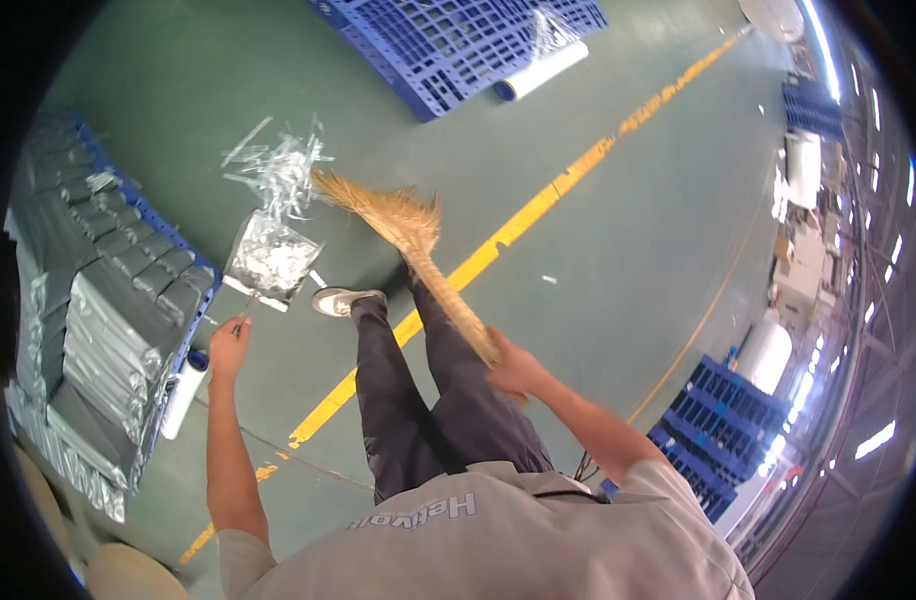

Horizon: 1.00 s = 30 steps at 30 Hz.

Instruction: The person sweeps debris from a factory floor using a broom and a dustpan. They gather scraps into the dustpan and move between different areas of the manufacturing facility to collect more waste.

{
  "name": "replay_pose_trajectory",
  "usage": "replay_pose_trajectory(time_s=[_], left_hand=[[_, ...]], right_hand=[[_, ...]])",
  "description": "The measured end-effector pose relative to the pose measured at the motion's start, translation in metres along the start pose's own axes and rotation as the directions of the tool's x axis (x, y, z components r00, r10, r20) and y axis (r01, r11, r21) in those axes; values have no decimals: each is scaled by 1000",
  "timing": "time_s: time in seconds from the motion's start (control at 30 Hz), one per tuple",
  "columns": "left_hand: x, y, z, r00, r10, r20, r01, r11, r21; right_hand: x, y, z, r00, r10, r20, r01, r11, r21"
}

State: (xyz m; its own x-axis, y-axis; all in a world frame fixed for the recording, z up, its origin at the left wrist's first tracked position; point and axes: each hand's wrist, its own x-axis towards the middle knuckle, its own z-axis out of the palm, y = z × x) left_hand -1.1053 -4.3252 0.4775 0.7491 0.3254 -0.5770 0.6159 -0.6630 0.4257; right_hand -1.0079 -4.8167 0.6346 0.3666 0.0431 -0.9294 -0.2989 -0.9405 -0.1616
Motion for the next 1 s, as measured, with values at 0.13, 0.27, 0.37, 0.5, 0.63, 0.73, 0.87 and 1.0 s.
replay_pose_trajectory(time_s=[0.13,0.27,0.37,0.5,0.63,0.73,0.87,1.0], left_hand=[[-12,10,-11,996,-76,35,75,997,36],[-19,2,-10,995,-97,10,98,995,-21],[-18,-2,-4,984,-171,-44,171,985,-6],[-16,3,-3,955,-283,-91,278,959,-62],[1,6,8,939,-323,-116,315,946,-78],[6,18,6,934,-342,-102,328,936,-128],[1,22,-1,922,-377,-84,357,915,-188],[-14,0,9,908,-399,-131,363,902,-233]], right_hand=[[-27,-47,-47,986,156,53,-159,985,59],[95,-104,-36,989,-51,-135,55,998,20],[160,-200,2,999,-12,37,0,954,300],[160,-166,99,994,-83,-65,82,997,-10],[83,-99,47,991,-47,126,61,992,-108],[15,-104,-29,970,59,238,-29,991,-128],[-14,-113,-90,988,11,154,19,982,-189],[61,-175,-125,974,-226,19,213,881,-423]])
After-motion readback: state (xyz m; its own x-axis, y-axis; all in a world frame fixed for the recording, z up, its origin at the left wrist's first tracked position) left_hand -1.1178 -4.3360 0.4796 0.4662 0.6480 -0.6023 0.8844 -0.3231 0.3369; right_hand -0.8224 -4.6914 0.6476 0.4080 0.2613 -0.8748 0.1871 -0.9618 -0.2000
